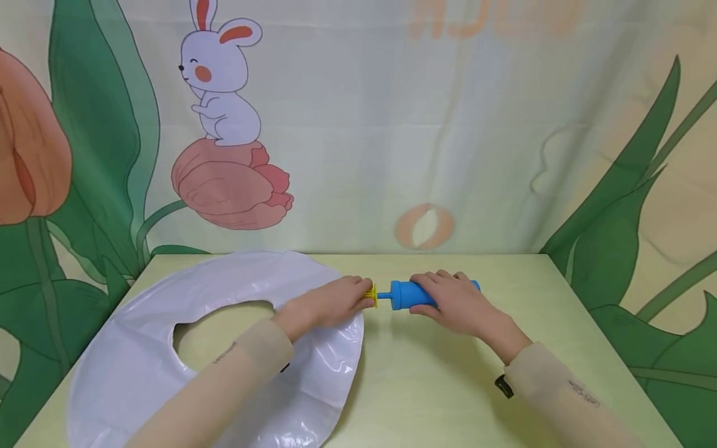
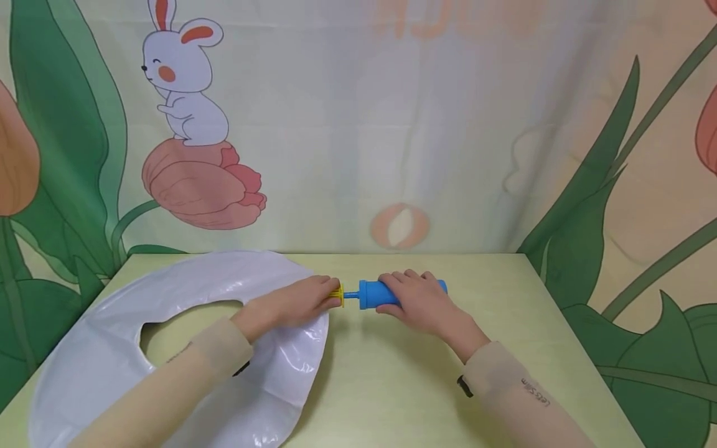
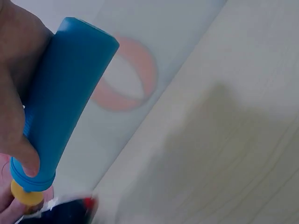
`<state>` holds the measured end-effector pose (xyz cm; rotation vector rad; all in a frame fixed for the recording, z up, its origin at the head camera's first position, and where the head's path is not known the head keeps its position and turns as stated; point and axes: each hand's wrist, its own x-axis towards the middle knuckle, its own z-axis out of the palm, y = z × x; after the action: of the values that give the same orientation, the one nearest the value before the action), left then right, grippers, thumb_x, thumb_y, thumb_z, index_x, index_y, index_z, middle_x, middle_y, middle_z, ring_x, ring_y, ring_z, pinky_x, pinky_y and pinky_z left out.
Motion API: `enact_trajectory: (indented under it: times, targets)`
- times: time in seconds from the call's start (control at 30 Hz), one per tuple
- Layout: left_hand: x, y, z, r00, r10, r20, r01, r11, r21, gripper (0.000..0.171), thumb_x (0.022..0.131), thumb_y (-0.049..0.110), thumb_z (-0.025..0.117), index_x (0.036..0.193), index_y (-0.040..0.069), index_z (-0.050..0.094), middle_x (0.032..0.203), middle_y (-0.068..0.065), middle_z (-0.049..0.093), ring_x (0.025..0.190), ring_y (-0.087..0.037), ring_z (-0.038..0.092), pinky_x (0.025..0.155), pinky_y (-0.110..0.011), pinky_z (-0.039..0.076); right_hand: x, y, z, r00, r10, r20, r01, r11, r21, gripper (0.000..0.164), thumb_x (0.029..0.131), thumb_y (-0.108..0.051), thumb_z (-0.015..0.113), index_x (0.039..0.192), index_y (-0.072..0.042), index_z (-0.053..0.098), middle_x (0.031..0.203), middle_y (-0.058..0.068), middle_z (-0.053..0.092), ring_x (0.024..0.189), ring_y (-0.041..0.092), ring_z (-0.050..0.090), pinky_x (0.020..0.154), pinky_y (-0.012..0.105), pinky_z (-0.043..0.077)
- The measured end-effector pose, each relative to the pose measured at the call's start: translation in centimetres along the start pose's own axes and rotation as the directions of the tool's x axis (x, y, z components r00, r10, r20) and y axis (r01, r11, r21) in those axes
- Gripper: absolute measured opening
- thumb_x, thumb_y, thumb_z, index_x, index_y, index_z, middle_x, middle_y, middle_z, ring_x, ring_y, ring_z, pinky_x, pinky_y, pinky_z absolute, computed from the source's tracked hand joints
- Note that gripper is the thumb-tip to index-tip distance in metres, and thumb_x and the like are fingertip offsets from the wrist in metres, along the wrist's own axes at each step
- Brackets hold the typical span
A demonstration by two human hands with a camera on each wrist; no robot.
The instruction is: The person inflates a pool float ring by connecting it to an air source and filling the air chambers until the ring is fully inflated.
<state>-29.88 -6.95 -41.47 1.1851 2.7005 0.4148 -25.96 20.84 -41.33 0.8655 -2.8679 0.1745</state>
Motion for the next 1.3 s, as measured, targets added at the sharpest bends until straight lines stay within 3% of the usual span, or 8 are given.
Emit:
enact_trajectory:
  times: [0.27,0.4,0.53,0.8,1.1,1.3]
  targets:
    - [-0.7,-1.5,-0.2,0.999,0.042,-0.021,-0.042,0.999,-0.015,0.018,0.108,0.028,0.053,0.103,0.012,0.053,0.087,-0.001,0.049,0.082,-0.019,0.049,0.08,-0.034,0.043,-2.4,4.2,-1.1,0.995,0.089,0.043,-0.09,0.995,0.039,0.059,0.097,-0.044,0.07,0.143,-0.01,0.056,0.135,0.01,0.061,0.119,0.036,0.055,0.094,0.066,0.039]
    - [-1.1,-1.8,-0.4,0.999,0.024,-0.021,-0.025,1.0,-0.013,0.018,0.108,0.028,0.053,0.103,0.012,0.053,0.087,-0.001,0.049,0.083,-0.02,0.049,0.081,-0.035,0.043,-3.4,5.7,-1.4,0.99,0.124,0.069,-0.13,0.988,0.079,0.06,0.097,-0.042,0.07,0.147,-0.013,0.053,0.139,0.012,0.06,0.123,0.039,0.055,0.095,0.067,0.037]
    - [-1.1,-1.9,-0.5,1.0,0.003,-0.019,-0.003,1.0,0.006,0.018,0.108,0.03,0.053,0.105,0.013,0.054,0.09,0.0,0.05,0.087,-0.019,0.05,0.083,-0.034,0.044,-3.9,6.0,-1.4,0.991,0.114,0.063,-0.119,0.99,0.072,0.06,0.099,-0.042,0.067,0.15,-0.015,0.05,0.14,0.014,0.059,0.125,0.04,0.053,0.095,0.067,0.037]
    - [-0.4,-0.7,-0.9,0.997,0.068,-0.038,-0.067,0.997,0.033,0.015,0.108,0.023,0.053,0.104,0.009,0.051,0.09,-0.001,0.049,0.089,-0.021,0.05,0.085,-0.035,0.044,-2.0,3.4,-1.7,0.999,0.04,0.031,-0.039,0.999,-0.006,0.06,0.101,-0.044,0.063,0.151,-0.014,0.049,0.137,0.014,0.059,0.123,0.039,0.055,0.094,0.066,0.04]
    - [0.5,1.0,-0.4,0.999,0.043,-0.028,-0.04,0.995,0.094,0.02,0.109,0.025,0.05,0.11,0.006,0.05,0.09,-0.003,0.05,0.087,-0.021,0.051,0.082,-0.035,0.045,0.7,-1.1,-1.0,0.999,-0.048,0.005,0.048,0.997,-0.066,0.058,0.103,-0.048,0.057,0.154,-0.021,0.046,0.13,0.008,0.062,0.115,0.033,0.059,0.088,0.058,0.044]
    - [0.3,0.9,0.0,0.999,0.019,-0.045,-0.013,0.993,0.114,0.021,0.106,0.028,0.046,0.11,0.008,0.05,0.089,-0.002,0.051,0.087,-0.021,0.053,0.081,-0.036,0.045,0.8,-1.8,-0.9,0.999,-0.049,0.004,0.049,0.997,-0.051,0.056,0.103,-0.048,0.057,0.154,-0.025,0.047,0.125,0.006,0.063,0.112,0.029,0.059,0.087,0.054,0.044]
